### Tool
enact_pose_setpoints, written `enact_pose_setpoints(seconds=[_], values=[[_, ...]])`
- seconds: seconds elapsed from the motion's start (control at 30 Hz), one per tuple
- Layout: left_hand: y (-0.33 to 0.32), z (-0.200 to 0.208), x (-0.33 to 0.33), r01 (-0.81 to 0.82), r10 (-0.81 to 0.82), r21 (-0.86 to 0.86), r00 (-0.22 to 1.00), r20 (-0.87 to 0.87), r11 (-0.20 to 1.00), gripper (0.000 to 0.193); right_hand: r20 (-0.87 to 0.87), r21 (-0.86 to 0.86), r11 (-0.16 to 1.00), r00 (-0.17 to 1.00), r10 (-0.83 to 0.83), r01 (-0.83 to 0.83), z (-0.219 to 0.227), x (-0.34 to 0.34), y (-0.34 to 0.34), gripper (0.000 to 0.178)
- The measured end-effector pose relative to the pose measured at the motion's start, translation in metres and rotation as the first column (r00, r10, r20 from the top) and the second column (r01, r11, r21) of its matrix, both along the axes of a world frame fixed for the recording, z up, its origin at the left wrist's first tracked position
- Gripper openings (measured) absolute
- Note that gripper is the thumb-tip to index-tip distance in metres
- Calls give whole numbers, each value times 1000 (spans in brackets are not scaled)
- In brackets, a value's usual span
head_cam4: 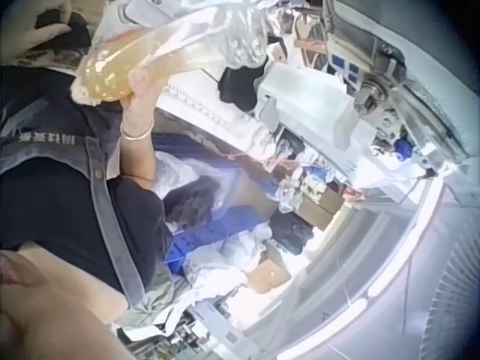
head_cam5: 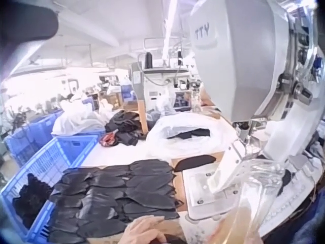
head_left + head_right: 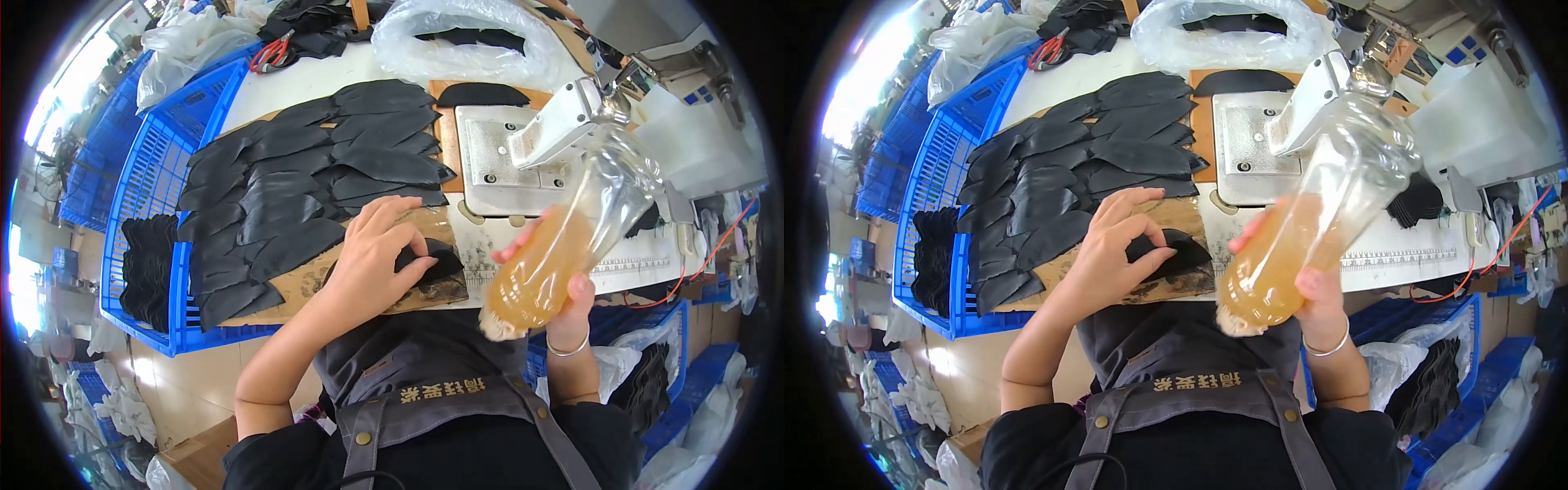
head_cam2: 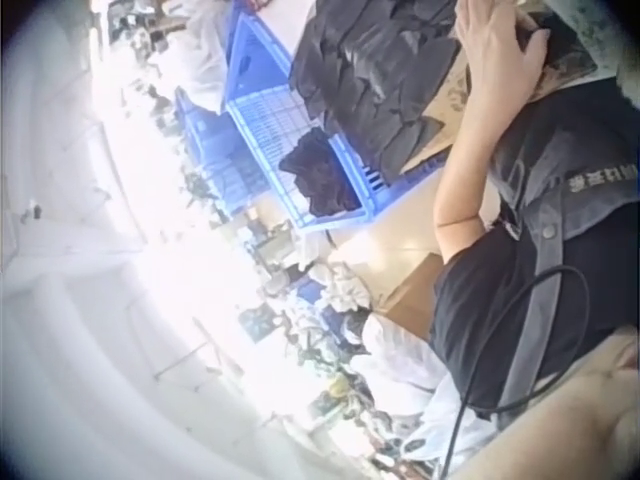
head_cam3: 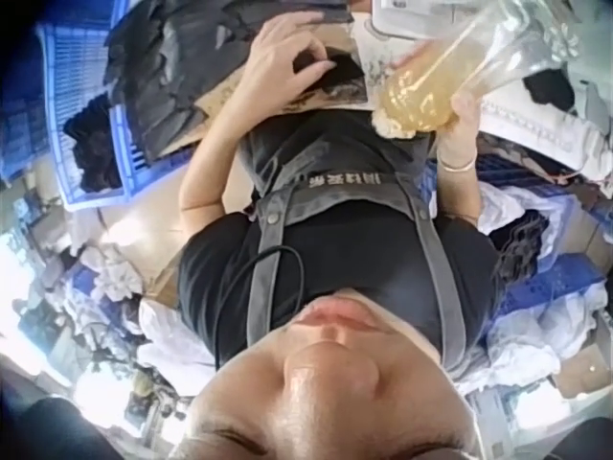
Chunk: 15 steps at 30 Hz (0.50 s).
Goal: Applying glue to black shoe components using a glue bottle.
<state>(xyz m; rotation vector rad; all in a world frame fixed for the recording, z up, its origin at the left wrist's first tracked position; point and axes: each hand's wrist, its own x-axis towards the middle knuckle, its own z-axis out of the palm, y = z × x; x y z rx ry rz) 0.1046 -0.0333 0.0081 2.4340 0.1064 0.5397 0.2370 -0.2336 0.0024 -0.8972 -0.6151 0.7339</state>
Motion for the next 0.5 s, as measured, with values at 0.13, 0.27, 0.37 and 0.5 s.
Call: enact_pose_setpoints(seconds=[0.13, 0.27, 0.37, 0.5], values=[[1, -2, 0, -5, 7, -37, 999, 54, 999, 16, -139, 57, 968, 959, 248, -243, 4, -12, 23, 74], [5, -12, -6, -32, 29, 12, 985, 171, 999, 16, -159, 1, 982, 969, 188, -190, 0, -27, 32, 76], [10, -14, -15, -95, 132, -157, 960, 247, 983, 16, -163, -18, 994, 982, 100, -104, -11, -30, 23, 78], [42, 11, -56, -317, 400, -288, 864, 306, 904, 13, -164, -16, 998, 984, 64, -68, -18, -25, 14, 80]])
